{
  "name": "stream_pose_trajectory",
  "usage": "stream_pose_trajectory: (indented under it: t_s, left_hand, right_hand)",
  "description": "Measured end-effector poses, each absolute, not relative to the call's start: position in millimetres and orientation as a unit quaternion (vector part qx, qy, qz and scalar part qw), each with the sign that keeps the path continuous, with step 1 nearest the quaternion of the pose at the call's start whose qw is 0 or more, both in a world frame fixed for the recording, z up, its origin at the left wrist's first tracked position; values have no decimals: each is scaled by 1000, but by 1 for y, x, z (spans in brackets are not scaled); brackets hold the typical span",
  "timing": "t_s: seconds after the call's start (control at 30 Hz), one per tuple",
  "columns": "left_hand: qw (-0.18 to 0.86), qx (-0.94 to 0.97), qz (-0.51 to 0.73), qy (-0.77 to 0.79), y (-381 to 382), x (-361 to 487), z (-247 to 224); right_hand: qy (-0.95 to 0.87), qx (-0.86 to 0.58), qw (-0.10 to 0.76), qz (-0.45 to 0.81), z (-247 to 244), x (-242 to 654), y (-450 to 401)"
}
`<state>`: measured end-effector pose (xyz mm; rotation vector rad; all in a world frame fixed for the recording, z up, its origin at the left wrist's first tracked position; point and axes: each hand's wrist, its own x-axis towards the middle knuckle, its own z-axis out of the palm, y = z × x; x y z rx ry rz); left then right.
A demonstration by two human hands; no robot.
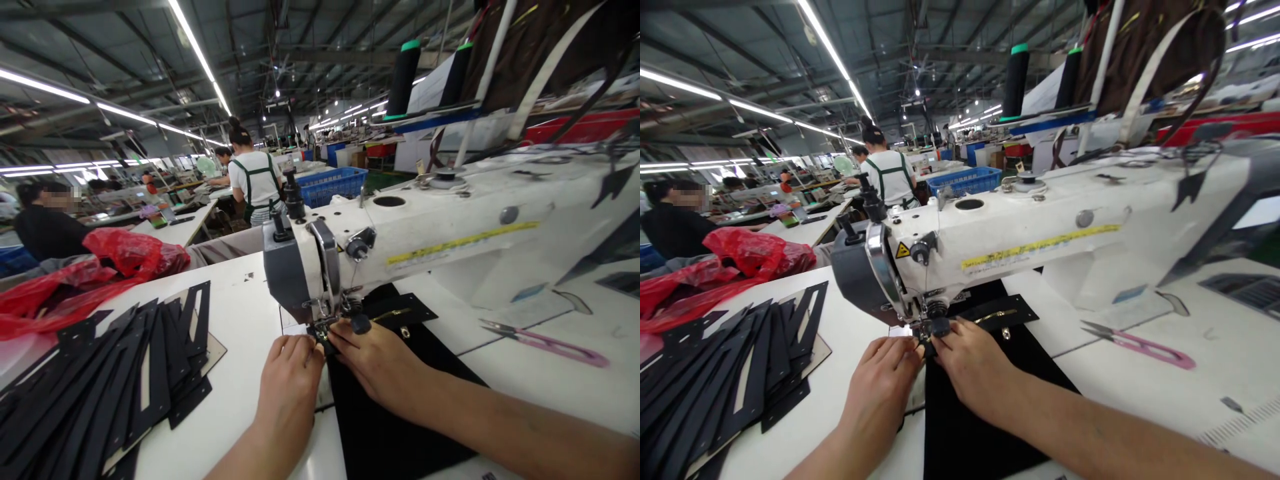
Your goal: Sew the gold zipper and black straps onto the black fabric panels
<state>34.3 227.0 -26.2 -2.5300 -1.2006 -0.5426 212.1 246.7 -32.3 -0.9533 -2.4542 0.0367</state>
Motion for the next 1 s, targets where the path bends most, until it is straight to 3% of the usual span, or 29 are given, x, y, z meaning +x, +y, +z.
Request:
stream_pose_trajectory:
  t_s: [1.0]
  left_hand:
    - [103, -869, -230, -426, 240, 33, -25]
  right_hand:
    - [-905, -370, 207, 40, -21, 210, 255]
